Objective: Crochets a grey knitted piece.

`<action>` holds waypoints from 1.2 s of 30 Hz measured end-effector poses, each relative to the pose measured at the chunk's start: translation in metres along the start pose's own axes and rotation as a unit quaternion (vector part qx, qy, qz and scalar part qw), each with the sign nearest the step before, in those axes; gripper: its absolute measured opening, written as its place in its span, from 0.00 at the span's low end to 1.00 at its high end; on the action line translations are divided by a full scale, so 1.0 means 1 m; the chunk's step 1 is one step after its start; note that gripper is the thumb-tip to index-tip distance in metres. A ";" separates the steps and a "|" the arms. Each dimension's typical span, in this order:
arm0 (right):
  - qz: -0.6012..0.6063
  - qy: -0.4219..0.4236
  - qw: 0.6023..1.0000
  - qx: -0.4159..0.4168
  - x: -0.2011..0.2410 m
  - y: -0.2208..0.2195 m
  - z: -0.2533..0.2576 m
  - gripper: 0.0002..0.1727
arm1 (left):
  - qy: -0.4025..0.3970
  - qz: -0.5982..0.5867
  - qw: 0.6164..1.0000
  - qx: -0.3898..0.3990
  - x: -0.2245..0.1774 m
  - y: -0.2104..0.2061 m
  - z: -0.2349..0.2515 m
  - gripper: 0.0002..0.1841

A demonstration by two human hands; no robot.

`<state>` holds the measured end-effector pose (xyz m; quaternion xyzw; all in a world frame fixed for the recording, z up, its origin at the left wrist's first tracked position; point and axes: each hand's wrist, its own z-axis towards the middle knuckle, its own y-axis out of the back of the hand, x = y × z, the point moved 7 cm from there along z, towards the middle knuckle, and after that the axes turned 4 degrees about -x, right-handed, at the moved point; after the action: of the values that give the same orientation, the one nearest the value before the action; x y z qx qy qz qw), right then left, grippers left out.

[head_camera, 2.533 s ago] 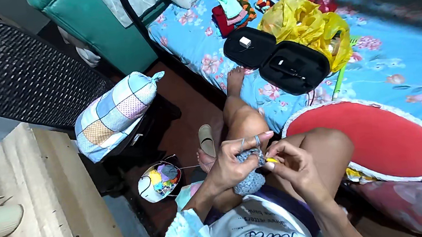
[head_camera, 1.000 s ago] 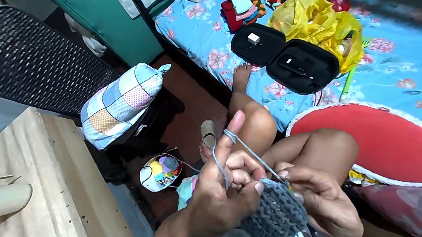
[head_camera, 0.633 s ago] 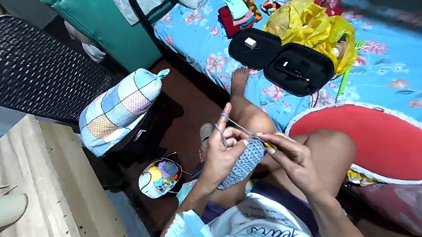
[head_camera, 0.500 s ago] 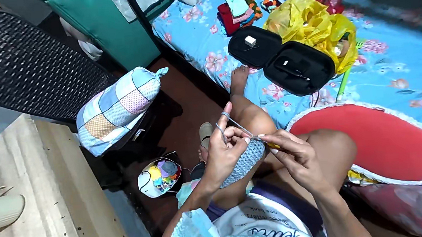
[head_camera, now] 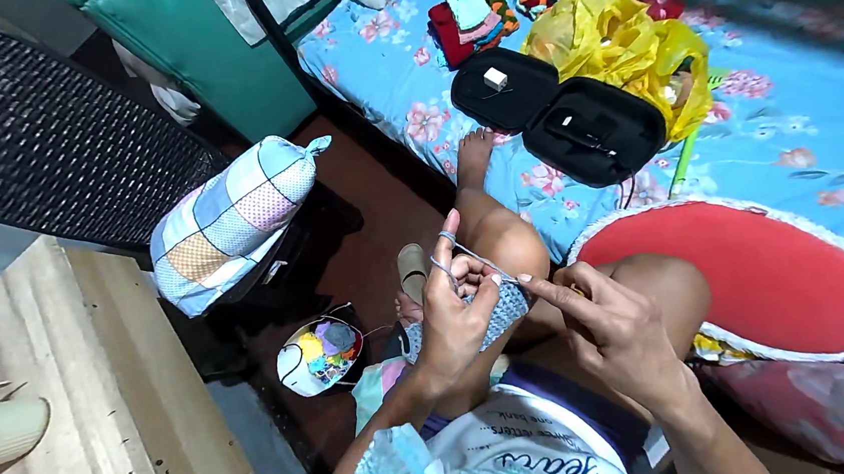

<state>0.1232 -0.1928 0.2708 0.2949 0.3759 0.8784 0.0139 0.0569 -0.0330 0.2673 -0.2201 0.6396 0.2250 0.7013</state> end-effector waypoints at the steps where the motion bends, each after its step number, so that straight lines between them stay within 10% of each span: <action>1: -0.013 0.000 1.000 -0.002 0.002 0.000 0.000 0.26 | -0.012 0.007 1.000 -0.001 0.000 -0.001 -0.001 0.43; 13: -0.021 -0.107 0.990 -0.086 0.022 -0.017 -0.017 0.26 | -0.119 0.049 0.991 -0.035 0.003 -0.009 -0.012 0.41; 19: 0.279 -0.146 0.944 -0.098 0.006 -0.027 -0.007 0.23 | -0.052 -0.039 0.998 0.015 0.003 -0.011 -0.009 0.45; 26: -0.101 0.009 0.988 -0.114 0.014 0.001 -0.002 0.18 | -0.041 -0.022 0.997 0.069 0.003 -0.001 0.004 0.43; 30: 0.154 -0.108 0.982 -0.026 -0.012 0.001 -0.003 0.19 | -0.052 -0.013 0.996 0.071 0.003 -0.004 0.002 0.40; 34: 0.508 -0.325 0.798 0.023 -0.033 -0.020 -0.008 0.23 | -0.104 -0.009 0.992 0.067 0.005 -0.011 -0.003 0.37; 36: 0.480 -0.306 0.822 0.017 -0.028 -0.020 -0.007 0.19 | -0.157 0.027 0.985 0.063 0.005 -0.014 -0.007 0.34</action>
<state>0.1387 -0.1897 0.2390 0.6914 0.1784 0.6326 -0.3000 0.0604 -0.0484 0.2616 -0.1200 0.5404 0.2353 0.7989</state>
